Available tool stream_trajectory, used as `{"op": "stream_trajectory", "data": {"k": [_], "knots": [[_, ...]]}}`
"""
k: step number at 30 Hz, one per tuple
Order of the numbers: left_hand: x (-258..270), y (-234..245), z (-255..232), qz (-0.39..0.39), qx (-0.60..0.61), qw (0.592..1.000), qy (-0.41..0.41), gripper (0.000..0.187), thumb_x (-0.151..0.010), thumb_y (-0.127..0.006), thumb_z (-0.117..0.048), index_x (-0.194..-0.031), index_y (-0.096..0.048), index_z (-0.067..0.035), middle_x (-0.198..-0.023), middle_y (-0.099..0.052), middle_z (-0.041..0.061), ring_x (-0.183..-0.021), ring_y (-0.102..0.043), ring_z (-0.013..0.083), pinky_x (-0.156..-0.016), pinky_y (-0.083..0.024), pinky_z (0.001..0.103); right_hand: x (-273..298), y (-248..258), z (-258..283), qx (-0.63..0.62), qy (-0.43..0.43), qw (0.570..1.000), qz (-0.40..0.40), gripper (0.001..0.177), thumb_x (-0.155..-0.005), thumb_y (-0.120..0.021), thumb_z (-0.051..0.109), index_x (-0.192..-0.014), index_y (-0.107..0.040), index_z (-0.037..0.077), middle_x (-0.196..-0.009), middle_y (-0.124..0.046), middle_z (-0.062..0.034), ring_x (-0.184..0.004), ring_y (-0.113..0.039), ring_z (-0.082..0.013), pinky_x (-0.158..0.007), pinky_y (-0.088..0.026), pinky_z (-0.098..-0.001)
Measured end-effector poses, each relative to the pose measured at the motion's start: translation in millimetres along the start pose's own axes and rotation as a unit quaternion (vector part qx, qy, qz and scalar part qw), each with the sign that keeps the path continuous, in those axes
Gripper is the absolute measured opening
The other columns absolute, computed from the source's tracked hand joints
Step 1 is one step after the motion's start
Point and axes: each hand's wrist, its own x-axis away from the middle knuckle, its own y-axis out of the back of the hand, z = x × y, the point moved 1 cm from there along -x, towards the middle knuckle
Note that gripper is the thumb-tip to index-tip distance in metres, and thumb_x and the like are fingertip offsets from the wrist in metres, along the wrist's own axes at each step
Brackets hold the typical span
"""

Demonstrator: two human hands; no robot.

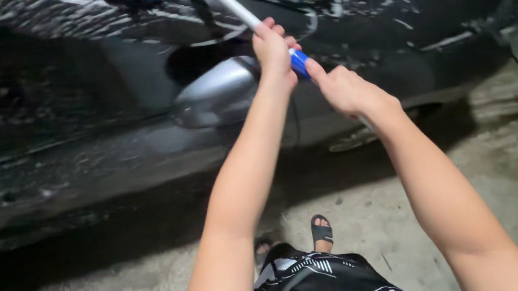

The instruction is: The person scrubs the rear and side of a black car using a long-handled blue brush and applies soap from a yellow bottle. They work on the trunk, rear window, side panels, and wheel, then rinse the brush with a hose.

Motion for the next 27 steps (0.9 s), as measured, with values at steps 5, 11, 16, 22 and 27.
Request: {"op": "stream_trajectory", "data": {"k": [5,11,16,22,27], "knots": [[45,-16,101,0.016,-0.021,0.994,0.103,0.038,-0.108,-0.035,-0.040,-0.122,-0.048,-0.007,-0.082,-0.052,0.003,-0.055,-0.047,0.0130,-0.048,-0.045,0.031,20,-10,-95,-0.039,-0.090,0.995,0.010,0.100,-0.099,-0.024,0.075,-0.076,-0.066,-0.012,-0.062,-0.064,-0.0248,-0.053,-0.066,-0.0369,-0.053,-0.053,-0.0474],[117,5,172,0.059,-0.063,0.975,0.207,0.038,-0.108,-0.035,-0.041,-0.120,-0.048,-0.007,-0.080,-0.052,0.003,-0.056,-0.046,0.0126,-0.048,-0.045,0.031,60,-66,-175,-0.136,-0.119,0.983,-0.038,0.098,-0.099,-0.025,0.073,-0.074,-0.067,-0.011,-0.058,-0.063,-0.0221,-0.049,-0.065,-0.0323,-0.049,-0.053,-0.0452],[175,33,206,0.048,-0.130,0.963,0.231,0.040,-0.109,-0.033,-0.043,-0.117,-0.049,-0.007,-0.080,-0.052,0.004,-0.057,-0.048,0.0138,-0.051,-0.047,0.033,101,-104,-220,-0.145,-0.169,0.974,-0.030,0.094,-0.102,-0.027,0.069,-0.083,-0.066,-0.014,-0.069,-0.067,-0.0265,-0.062,-0.070,-0.0414,-0.054,-0.056,-0.0498],[181,30,223,0.084,-0.041,0.961,0.262,0.042,-0.107,-0.033,-0.049,-0.105,-0.046,-0.009,-0.075,-0.051,0.007,-0.058,-0.052,0.0196,-0.051,-0.052,0.040,103,-99,-250,-0.041,-0.032,0.988,-0.143,0.083,-0.105,-0.033,0.065,-0.094,-0.078,-0.004,-0.095,-0.070,-0.0344,-0.103,-0.067,-0.0504,-0.090,-0.054,-0.0544],[172,-9,219,0.029,-0.086,0.963,0.254,0.043,-0.105,-0.034,-0.052,-0.106,-0.044,-0.010,-0.074,-0.052,0.008,-0.056,-0.052,0.0199,-0.048,-0.050,0.038,97,-62,-263,-0.020,-0.078,0.988,-0.133,0.074,-0.100,-0.037,0.065,-0.102,-0.077,0.003,-0.102,-0.070,-0.0322,-0.104,-0.065,-0.0510,-0.091,-0.052,-0.0554]]}}
